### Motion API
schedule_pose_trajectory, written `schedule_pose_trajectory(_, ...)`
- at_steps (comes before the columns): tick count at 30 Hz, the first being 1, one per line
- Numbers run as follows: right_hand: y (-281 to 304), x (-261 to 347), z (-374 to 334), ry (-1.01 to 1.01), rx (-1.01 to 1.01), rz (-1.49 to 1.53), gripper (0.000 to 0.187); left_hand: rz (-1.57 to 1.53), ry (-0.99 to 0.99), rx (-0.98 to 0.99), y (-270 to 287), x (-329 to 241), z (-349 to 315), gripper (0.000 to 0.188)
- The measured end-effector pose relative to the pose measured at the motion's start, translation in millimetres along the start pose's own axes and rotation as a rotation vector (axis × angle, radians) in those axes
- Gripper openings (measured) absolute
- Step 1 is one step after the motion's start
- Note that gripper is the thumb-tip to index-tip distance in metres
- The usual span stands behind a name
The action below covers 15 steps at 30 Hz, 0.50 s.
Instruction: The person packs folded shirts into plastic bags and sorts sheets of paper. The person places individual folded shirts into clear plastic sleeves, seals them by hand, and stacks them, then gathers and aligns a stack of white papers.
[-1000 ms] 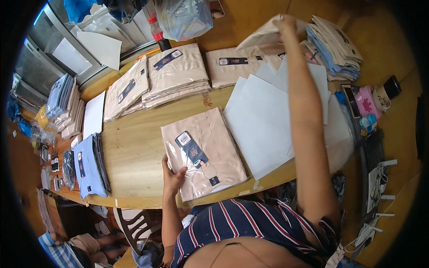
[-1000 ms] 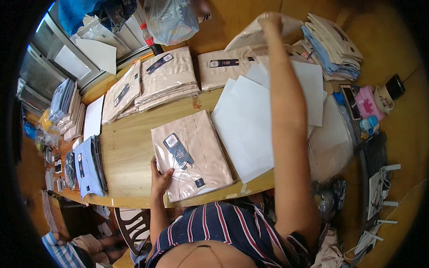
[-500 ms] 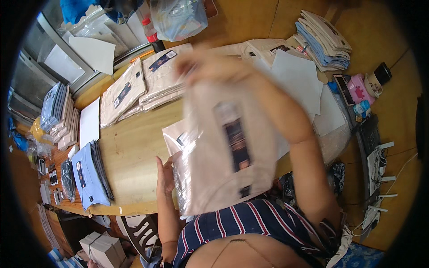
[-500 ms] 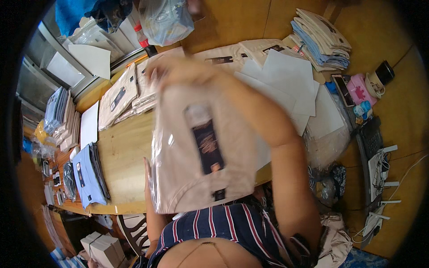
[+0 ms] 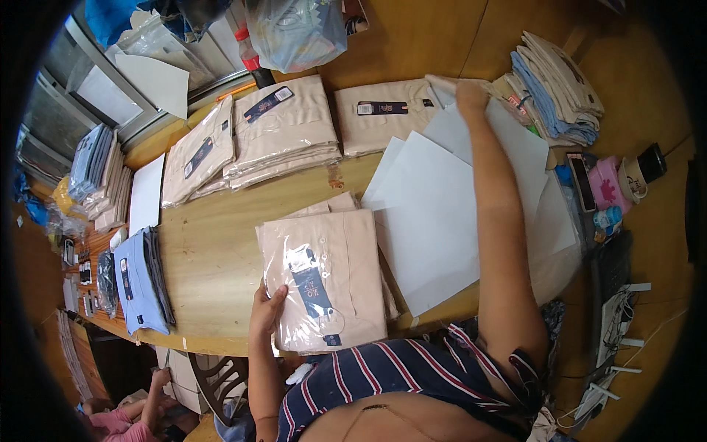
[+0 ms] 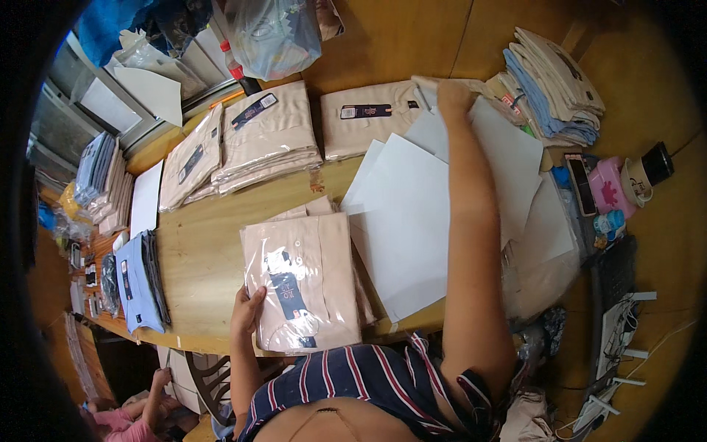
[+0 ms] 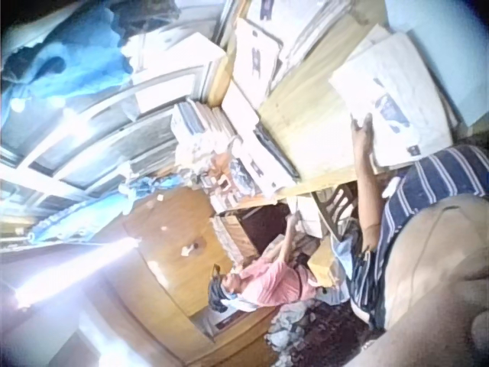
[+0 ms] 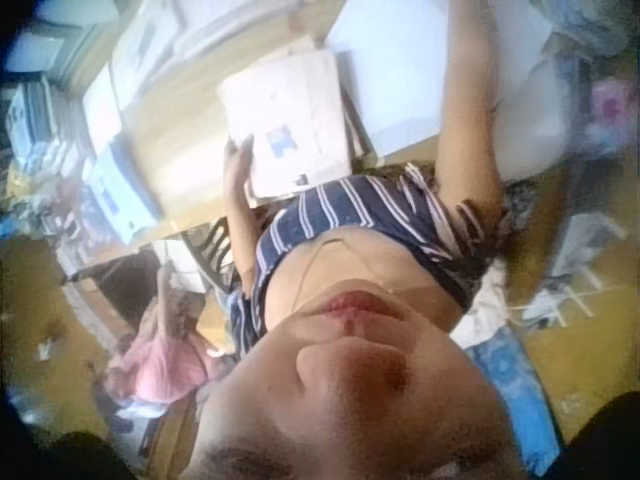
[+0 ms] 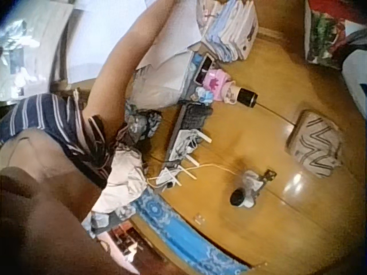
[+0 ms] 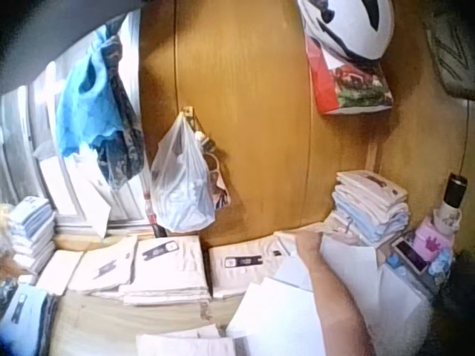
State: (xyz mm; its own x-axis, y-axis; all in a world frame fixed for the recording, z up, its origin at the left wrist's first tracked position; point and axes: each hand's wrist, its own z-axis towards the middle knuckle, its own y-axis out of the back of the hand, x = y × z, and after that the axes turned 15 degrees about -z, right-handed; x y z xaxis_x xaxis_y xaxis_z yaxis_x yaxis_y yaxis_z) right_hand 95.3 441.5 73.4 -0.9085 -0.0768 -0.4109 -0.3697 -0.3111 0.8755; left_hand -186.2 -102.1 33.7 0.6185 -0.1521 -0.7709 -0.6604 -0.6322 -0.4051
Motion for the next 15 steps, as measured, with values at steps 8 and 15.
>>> schedule_pose_trajectory(8, 85.8, -190.1, 52.8, -0.208, -0.582, 0.369, 0.043, -0.047, -0.06, 0.029, 10.6, 11.6, 2.0, 0.043)
schedule_pose_trajectory(15, 196.1, -238.3, -88.1, -0.372, -0.754, 1.231, 0.04, -0.034, -0.081, 0.101, 3.5, 5.0, -8.6, 0.046)
